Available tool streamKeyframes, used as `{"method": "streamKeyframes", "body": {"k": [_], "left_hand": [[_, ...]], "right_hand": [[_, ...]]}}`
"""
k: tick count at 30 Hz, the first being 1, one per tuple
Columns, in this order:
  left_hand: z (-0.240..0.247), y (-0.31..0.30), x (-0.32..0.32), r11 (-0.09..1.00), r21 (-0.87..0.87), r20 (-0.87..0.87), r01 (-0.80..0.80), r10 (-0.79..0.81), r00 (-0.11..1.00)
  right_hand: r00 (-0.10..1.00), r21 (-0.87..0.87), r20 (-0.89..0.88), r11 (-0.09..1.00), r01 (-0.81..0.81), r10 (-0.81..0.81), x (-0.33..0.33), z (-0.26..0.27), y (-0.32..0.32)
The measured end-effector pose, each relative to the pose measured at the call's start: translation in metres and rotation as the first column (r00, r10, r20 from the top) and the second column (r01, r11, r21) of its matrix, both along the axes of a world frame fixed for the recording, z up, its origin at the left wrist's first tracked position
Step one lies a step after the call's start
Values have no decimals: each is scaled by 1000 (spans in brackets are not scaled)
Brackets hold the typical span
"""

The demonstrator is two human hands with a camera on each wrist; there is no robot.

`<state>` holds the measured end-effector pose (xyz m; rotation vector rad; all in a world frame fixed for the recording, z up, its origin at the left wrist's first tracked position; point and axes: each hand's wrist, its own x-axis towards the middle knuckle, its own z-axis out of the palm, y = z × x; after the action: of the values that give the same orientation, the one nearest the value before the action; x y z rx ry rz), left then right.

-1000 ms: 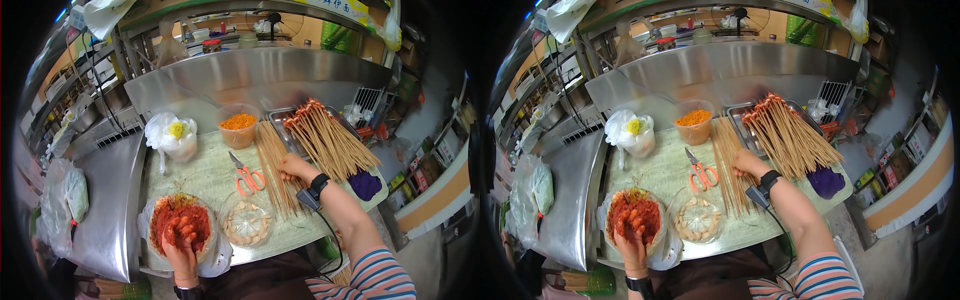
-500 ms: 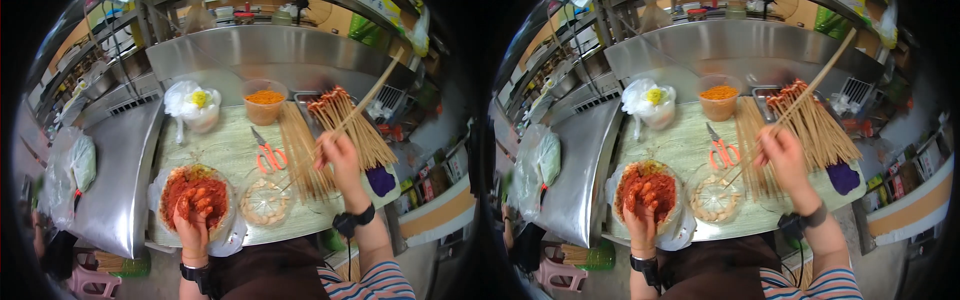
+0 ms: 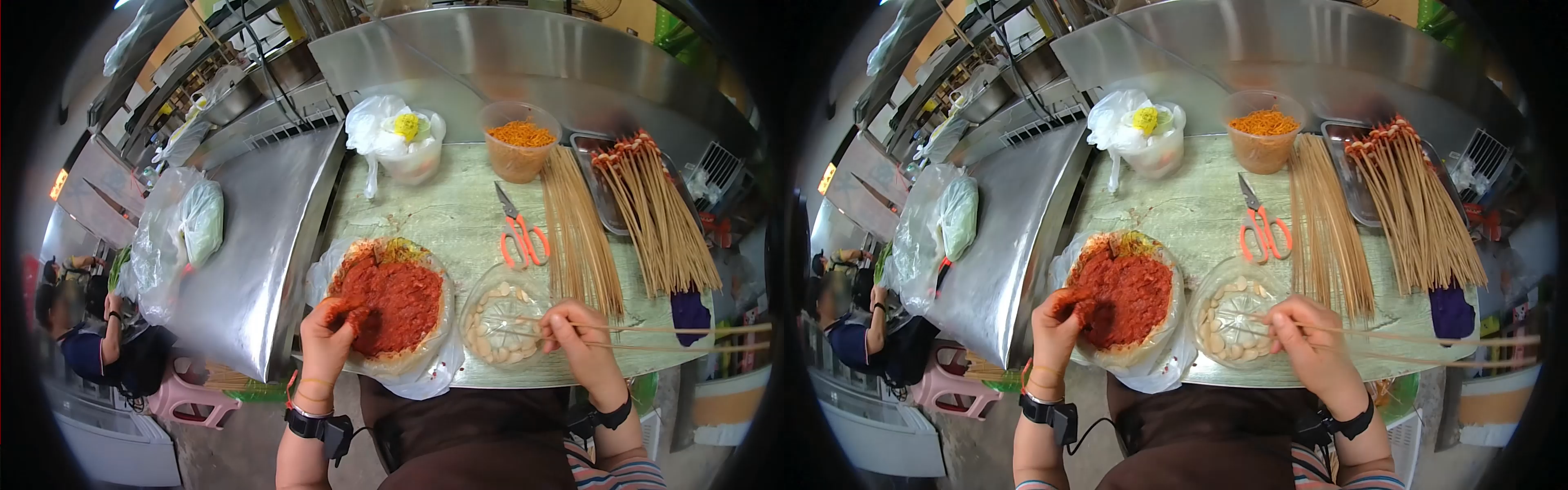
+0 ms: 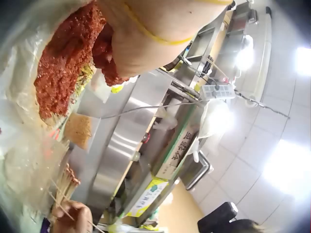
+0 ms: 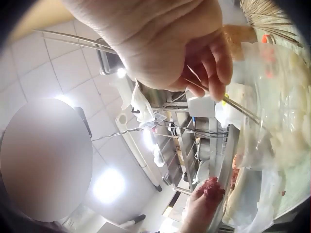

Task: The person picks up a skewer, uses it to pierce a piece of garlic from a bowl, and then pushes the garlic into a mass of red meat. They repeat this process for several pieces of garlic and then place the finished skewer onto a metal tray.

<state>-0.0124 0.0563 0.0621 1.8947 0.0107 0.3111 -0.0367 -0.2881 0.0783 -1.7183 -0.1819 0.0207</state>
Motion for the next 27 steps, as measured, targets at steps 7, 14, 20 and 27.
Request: {"method": "streamKeyframes", "body": {"k": [7, 14, 20, 27], "left_hand": [[11, -10, -17, 682, 712, -76, 168, -163, 984], [-1, -36, -12, 525, 840, -74, 139, -143, 987], [-5, -34, -9, 577, 813, -1, 79, -135, 991], [-12, 5, 2, 979, 201, -175, 13, 23, 984]], "right_hand": [[995, 25, 49, 996, 82, -83, -2, -3, -3], [997, 30, 45, 998, 60, -62, 0, -4, -6], [997, 33, 45, 997, 63, -65, -2, 0, -7], [996, 37, 63, 997, 67, -70, -8, 4, -4]]}}
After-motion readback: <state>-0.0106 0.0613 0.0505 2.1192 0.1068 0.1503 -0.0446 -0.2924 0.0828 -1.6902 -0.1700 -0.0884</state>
